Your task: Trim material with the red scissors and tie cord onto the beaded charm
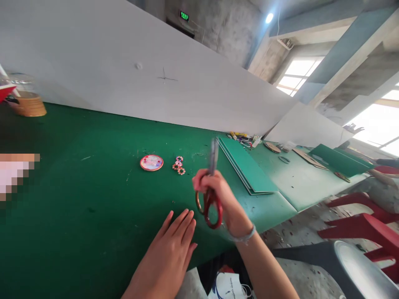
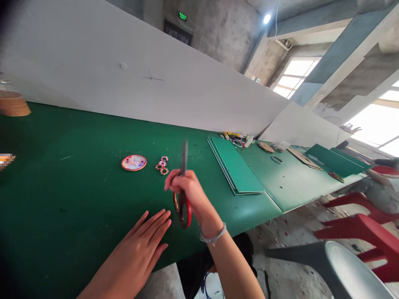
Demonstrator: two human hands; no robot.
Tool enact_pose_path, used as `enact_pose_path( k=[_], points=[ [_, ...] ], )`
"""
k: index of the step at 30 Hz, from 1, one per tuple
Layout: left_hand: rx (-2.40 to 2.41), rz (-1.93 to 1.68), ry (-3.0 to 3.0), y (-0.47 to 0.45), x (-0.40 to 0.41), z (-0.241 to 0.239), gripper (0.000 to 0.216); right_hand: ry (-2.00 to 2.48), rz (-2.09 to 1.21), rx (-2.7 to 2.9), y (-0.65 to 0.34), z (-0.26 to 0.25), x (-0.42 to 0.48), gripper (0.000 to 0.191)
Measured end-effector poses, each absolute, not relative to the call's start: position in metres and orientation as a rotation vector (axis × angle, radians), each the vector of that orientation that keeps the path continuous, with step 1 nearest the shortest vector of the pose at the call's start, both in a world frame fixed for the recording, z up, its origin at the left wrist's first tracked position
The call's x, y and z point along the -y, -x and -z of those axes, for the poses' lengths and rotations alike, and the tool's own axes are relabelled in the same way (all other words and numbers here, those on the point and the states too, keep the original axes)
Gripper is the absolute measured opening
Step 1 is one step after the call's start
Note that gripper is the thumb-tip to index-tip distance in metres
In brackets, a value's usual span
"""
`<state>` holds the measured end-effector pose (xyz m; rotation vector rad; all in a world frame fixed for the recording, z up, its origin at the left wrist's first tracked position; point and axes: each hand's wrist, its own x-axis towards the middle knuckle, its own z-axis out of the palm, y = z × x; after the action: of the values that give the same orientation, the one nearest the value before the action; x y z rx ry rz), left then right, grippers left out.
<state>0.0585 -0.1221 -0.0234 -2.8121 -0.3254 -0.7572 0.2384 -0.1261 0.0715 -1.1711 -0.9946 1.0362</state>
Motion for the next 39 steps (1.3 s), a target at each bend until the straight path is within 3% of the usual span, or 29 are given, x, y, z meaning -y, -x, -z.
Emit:
enact_pose_path(
  k=[8, 22, 29, 39],
  points=[
    [0.475, 0.845, 2.881, -0.059, 0.127, 0.018, 0.042, 1.282, -1.196, 1.212, -0.206, -0.058, 0.132, 0.014],
    [0.359, 0.821, 2.857, -0.060, 0.123, 0.020, 0.038, 1.067, -0.989, 1.004, -0.233, -0.086, 0.124, 0.013],
    [0.454, 0.807, 2.963, -0.059, 0.127, 0.016, 0.042, 1.108, -1.072, 0.938, -0.223, -0.047, 0.114, 0.013],
    [0.462, 0.839, 2.982, -0.055, 0.126, 0.015, 0.039, 1.084, -1.089, 0.931, -0.223, -0.045, 0.120, 0.013]
  ],
)
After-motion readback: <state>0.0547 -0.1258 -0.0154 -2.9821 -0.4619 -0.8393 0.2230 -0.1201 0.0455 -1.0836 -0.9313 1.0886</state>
